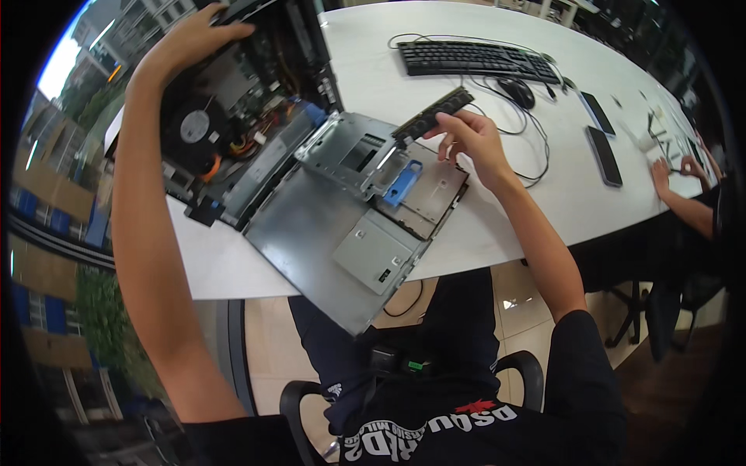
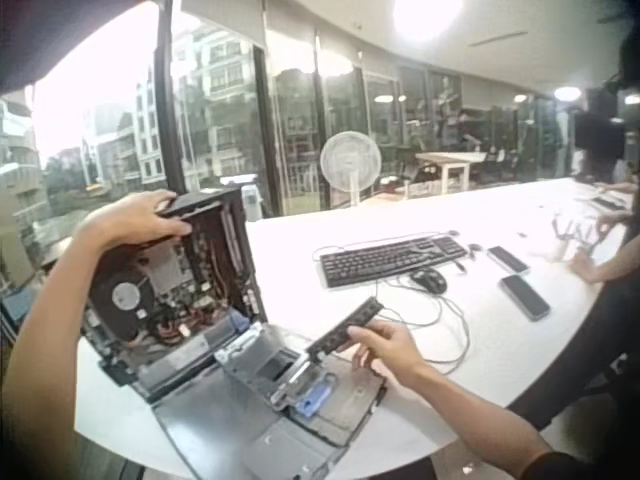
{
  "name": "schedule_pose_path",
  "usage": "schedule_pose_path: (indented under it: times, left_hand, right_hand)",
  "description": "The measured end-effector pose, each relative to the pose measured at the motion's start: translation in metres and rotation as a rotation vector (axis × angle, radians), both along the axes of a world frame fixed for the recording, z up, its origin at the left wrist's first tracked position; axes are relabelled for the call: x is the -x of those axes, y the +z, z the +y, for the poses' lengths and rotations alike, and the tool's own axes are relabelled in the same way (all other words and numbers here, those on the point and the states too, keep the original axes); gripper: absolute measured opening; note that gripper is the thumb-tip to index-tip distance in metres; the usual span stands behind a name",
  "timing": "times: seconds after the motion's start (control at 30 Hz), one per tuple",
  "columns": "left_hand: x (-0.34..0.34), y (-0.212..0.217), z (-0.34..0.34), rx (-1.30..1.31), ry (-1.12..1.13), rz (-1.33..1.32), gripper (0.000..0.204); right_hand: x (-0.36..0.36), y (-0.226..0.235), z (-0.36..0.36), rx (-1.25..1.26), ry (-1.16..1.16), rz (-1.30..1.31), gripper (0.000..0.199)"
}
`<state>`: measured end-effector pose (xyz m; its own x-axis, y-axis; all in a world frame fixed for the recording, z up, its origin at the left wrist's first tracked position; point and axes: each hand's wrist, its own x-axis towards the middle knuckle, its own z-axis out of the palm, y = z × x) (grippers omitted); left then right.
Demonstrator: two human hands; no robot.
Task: Disassembling a computer tower to remove internal components like RAM and cables.
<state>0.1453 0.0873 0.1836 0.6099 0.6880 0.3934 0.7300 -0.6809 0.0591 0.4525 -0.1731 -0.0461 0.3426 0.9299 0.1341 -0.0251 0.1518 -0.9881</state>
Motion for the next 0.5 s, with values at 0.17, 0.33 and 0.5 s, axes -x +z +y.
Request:
schedule_pose_path:
  times: [0.17, 0.33, 0.5]
  left_hand:
    - [-0.01, 0.018, -0.057, 0.104, 0.172, 0.104, 0.091]
    - [-0.007, 0.019, -0.063, 0.114, 0.144, 0.1, 0.087]
    - [-0.011, 0.018, -0.058, 0.1, 0.22, 0.092, 0.084]
  right_hand:
    - [0.007, -0.003, 0.006, 0.01, 0.001, 0.014, 0.029]
    - [0.008, 0.001, 0.004, 0.008, -0.01, 0.013, 0.029]
    - [0.006, -0.002, 0.007, 0.0, 0.002, 0.029, 0.029]
